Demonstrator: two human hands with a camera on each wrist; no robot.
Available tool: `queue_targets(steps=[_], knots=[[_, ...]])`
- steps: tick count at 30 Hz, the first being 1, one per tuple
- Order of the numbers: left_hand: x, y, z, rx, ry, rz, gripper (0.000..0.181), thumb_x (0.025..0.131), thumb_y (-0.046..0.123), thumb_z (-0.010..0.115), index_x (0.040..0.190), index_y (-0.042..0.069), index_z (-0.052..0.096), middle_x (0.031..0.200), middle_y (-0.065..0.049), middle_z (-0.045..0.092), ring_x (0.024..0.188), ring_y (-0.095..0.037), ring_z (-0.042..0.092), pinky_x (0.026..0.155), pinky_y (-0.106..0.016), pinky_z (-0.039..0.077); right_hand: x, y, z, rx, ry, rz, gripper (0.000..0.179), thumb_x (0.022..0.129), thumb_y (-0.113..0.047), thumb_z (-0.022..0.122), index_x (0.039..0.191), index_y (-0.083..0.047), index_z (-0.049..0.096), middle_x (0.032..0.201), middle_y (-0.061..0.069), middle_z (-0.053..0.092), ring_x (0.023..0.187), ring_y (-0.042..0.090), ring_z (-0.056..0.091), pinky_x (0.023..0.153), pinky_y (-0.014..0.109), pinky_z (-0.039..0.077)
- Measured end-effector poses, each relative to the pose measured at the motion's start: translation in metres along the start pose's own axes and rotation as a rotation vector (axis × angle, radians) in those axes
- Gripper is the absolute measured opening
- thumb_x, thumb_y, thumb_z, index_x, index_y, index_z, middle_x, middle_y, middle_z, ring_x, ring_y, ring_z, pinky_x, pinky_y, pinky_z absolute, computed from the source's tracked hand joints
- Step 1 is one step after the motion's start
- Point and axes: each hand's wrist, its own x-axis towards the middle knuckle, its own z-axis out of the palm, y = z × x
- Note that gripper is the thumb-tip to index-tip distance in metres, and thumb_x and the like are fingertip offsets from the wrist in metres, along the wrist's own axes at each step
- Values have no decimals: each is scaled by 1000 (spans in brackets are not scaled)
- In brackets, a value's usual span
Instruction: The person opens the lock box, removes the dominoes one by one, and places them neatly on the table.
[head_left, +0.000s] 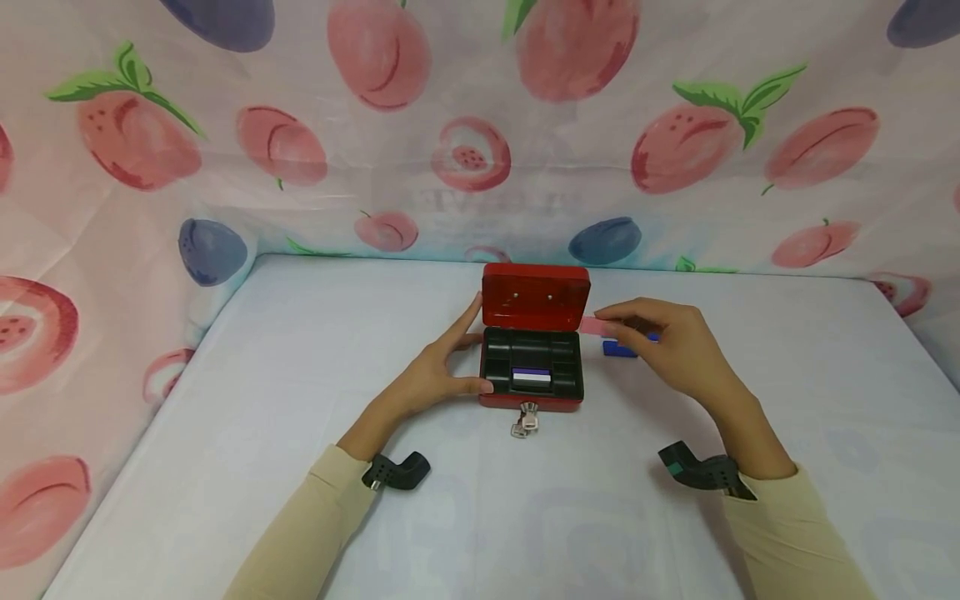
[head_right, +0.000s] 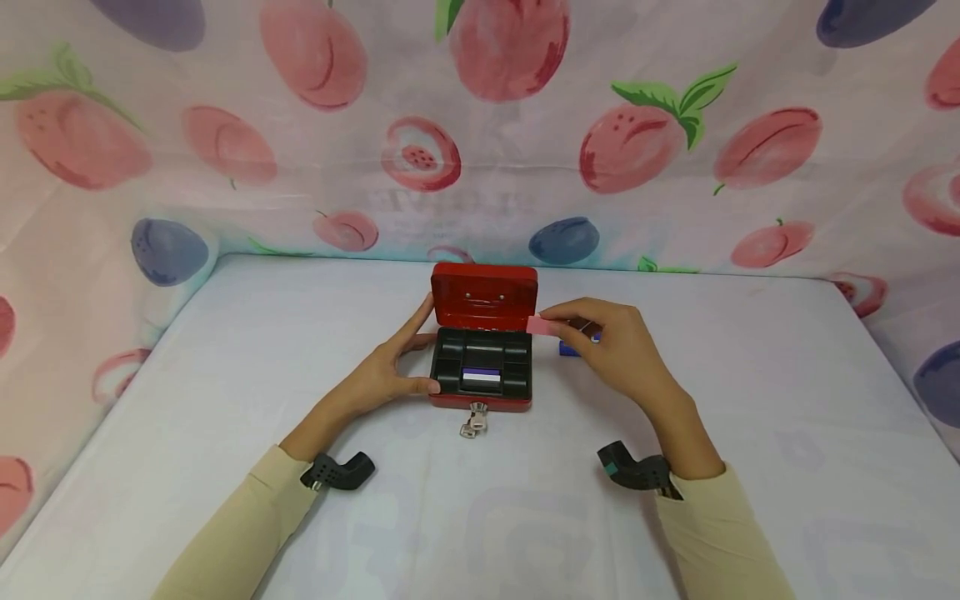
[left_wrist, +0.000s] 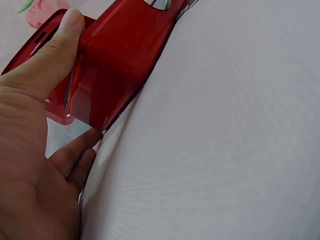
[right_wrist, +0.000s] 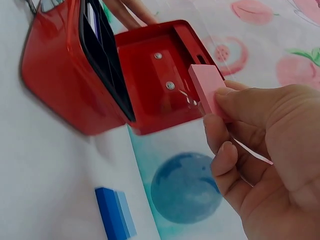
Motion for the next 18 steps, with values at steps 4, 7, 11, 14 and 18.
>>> queue_targets(steps=[4,7,11,14,18], knots=[[4,-15,2,27,7,-5,105,65,39,77,139,47,2,135,4,39,124,-10,31,101,-48,21,-4,4,-7,-16,18,34,22,83,-23,63,104,-28,65,97,-15,61,87,2,54,70,17,46],[5,-17,3,30,12,-6,105,64,43,77,138,48,2,133,6,41,124,-9,31,101,-47,22,-7,7,-11,-51,29,38,22,83,-22,64,104,-27,66,98,-14,61,89,2,53,71,16,44],[5,-18,3,28,15,-8,105,63,44,76,138,48,2,132,6,41,124,-9,31,100,-49,22,-11,12,-17,-67,30,40,21,84,-23,63,105,-26,65,99,-12,61,93,3,52,75,15,42],[5,-18,3,23,15,-11,105,63,44,77,138,48,2,133,6,41,125,-10,30,100,-50,22,-13,17,-20,-70,28,53,21,84,-25,62,105,-27,65,100,-14,61,94,1,52,77,13,41],[5,-16,3,16,13,-16,105,64,40,77,138,48,2,133,6,40,126,-10,28,101,-49,21,-17,23,-24,-68,27,105,22,85,-27,61,106,-28,64,102,-13,60,95,0,51,77,10,40]])
